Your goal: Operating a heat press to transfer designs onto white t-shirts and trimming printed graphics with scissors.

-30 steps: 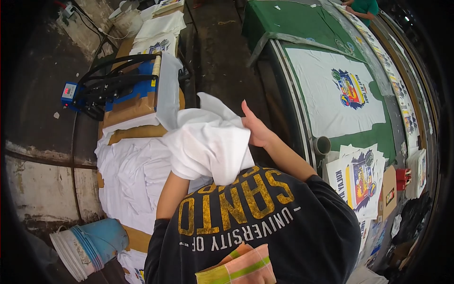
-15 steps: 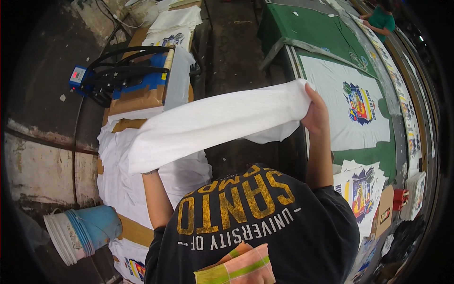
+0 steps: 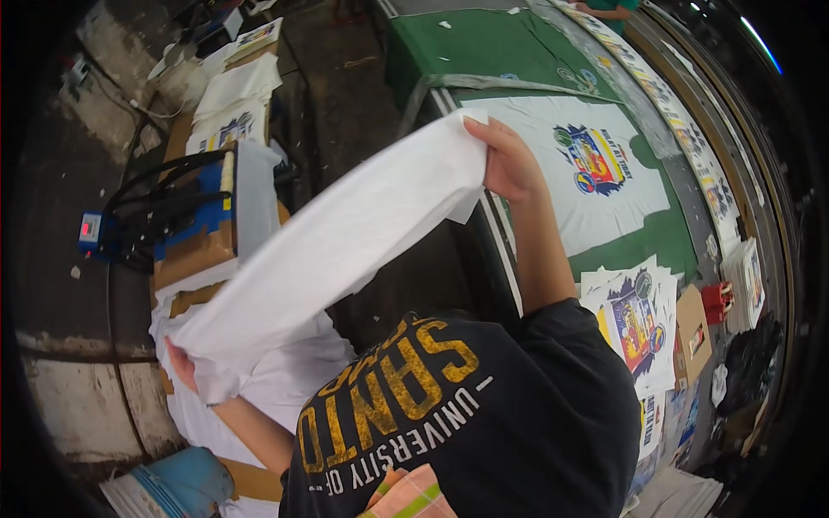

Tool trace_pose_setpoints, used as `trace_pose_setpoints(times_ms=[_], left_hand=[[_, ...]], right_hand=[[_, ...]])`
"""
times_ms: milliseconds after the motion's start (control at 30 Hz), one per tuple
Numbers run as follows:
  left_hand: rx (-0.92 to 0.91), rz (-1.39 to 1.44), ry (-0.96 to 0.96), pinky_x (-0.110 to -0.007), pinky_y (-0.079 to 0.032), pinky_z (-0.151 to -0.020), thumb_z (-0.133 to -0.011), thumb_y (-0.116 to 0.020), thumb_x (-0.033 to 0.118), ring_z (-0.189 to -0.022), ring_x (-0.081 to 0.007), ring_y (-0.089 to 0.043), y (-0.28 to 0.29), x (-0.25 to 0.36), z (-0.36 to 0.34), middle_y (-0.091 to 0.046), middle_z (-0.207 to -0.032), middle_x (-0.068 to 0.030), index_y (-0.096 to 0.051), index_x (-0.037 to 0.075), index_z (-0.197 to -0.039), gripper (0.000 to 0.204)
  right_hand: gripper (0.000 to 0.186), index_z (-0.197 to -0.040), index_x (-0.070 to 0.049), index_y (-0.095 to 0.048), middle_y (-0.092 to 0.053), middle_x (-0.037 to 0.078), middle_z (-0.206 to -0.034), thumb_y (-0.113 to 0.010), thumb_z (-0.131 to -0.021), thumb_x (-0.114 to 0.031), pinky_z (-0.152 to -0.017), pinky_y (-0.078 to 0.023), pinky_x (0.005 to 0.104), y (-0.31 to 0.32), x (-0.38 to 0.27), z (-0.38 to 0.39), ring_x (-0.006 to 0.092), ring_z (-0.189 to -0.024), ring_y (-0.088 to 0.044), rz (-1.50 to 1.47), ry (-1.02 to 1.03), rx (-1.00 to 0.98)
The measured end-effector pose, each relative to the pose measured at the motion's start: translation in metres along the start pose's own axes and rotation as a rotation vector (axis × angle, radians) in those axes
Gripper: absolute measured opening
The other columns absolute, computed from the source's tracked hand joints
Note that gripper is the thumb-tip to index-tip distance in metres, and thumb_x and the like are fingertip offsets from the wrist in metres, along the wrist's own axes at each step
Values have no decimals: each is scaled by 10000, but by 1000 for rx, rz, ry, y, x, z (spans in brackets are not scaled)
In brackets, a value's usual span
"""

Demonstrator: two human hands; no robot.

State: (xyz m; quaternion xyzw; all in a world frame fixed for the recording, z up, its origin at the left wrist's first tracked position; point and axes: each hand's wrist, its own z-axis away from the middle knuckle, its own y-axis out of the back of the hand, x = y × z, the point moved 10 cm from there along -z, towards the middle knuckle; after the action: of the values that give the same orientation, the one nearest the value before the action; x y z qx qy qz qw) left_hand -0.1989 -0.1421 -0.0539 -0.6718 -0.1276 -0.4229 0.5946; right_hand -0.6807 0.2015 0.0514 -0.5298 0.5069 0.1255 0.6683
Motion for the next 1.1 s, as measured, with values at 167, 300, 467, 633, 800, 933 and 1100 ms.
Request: trace_pose_setpoints(times_ms=[167, 300, 467, 633, 800, 933, 1100], left_hand=[[-255, -160, -157, -442, -348, -1035, -949, -431, 280, -1202, -273, -465, -15, 62, 10, -500, -1289, -153, -448, -6, -1278, 437], [-256, -100, -141, -396, -388, -1003, -953, -449, 328, -1136, -251, -529, -61, 73, 20, -567, -1218, -131, -525, 2, -1195, 413], [198, -444, -328, -374, -389, -991, -959, -463, 284, -1120, -220, -529, -39, 113, 36, -550, -1218, -120, -514, -1, -1213, 386], [190, -550, -381, -338, -401, -973, -963, -474, 245, -1116, -195, -516, -15, 153, 45, -541, -1226, -118, -499, 10, -1267, 385], [124, -337, -299, -281, -435, -916, -961, -481, 227, -1062, -142, -552, -9, 154, 58, -576, -1205, -81, -515, 12, -1250, 361], [80, -347, -290, -288, -434, -906, -960, -491, 223, -1062, -155, -556, -11, 153, 90, -601, -1163, -79, -569, 19, -1141, 283], [107, -449, -380, -313, -452, -910, -967, -472, 197, -1044, -155, -573, -47, 164, 112, -607, -1125, -77, -564, 22, -1099, 237]], right_hand=[[81, -943, -70, -564, -637, 11, -934, -578, -888, -128, -800, -463, 285, 20, -6, -20, 133, -867, -609, -214, 60, -17], [99, -923, -98, -536, -622, 23, -889, -609, -861, -72, -728, -463, 272, 29, -18, -39, 112, -815, -593, -143, 179, 92], [176, -1036, -78, -556, -612, -14, -835, -614, -871, -103, -585, -408, 207, 11, -52, -69, 39, -719, -526, 183, 374, 27], [245, -1123, -93, -546, -647, 14, -776, -604, -896, -162, -583, -435, 174, -39, -70, -102, 54, -683, -571, 662, 384, -117], [358, -1187, -84, -514, -615, 20, -828, -650, -860, -139, -630, -472, 236, -46, -24, -152, 100, -721, -589, 315, 225, -187], [405, -1227, -68, -512, -615, 27, -921, -655, -853, -131, -679, -485, 238, -45, 73, -143, 104, -803, -610, 374, -195, -377], [519, -1315, -35, -424, -638, 106, -1053, -597, -831, 32, -837, -458, 209, -107, 21, -155, 108, -950, -594, 294, 61, -591]])
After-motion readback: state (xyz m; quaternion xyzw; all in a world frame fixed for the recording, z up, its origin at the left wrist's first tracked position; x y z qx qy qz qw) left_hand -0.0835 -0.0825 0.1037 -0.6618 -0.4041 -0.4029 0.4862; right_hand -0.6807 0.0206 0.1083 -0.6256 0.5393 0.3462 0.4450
